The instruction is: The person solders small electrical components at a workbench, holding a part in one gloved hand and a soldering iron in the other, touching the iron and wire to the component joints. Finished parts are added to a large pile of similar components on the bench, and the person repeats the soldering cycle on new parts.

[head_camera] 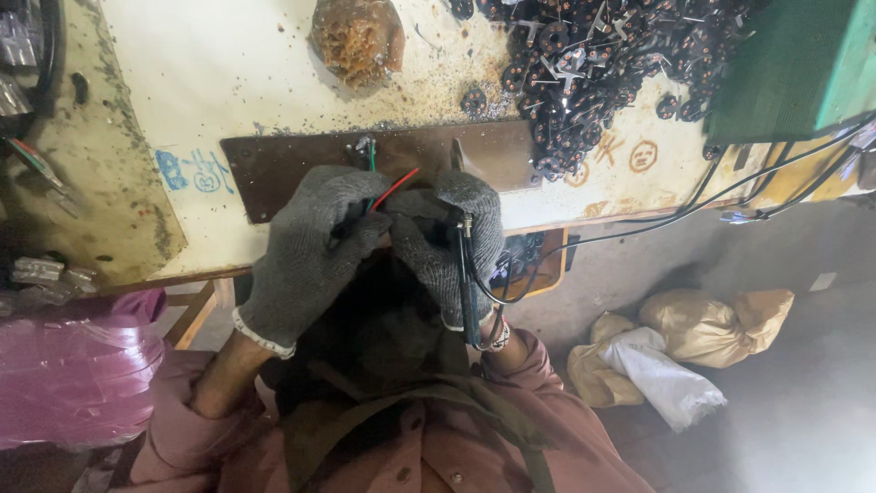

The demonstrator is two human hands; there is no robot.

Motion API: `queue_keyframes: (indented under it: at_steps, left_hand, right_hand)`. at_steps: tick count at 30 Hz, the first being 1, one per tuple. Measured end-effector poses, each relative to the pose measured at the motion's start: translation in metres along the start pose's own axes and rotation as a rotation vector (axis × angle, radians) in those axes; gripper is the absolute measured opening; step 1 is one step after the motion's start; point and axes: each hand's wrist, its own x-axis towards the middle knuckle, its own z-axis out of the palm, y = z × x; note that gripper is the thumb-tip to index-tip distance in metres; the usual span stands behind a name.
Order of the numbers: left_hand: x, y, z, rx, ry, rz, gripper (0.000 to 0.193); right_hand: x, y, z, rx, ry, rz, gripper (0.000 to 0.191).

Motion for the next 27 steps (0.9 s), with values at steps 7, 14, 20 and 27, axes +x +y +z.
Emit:
queue_keyframes:
  at_steps: [7, 14, 20, 27]
  left_hand:
    - [-0.001, -0.004, -0.001, 0.085, 0.009, 0.183, 0.017]
    - [0.001, 0.006, -0.004, -0.117, -0.131, -0.174, 0.014]
    - [0.002, 0.004, -0.001, -0.198, -0.131, -0.308, 0.014]
    - [0.0, -0.006, -0.002, 0.081, -0.016, 0.111, 0.011]
  right_hand:
    - [-0.021, 0.008, 0.011, 0.11, 0.155, 0.187, 0.054]
    - [-0.027, 0.013, 0.009, 0.059, 0.08, 0.205, 0.038]
    - [-0.009, 0.007, -0.003, 0.015, -0.042, 0.163, 0.024]
    - [-0.01, 0.005, -0.003, 0.279, 0.014, 0.058, 0.027]
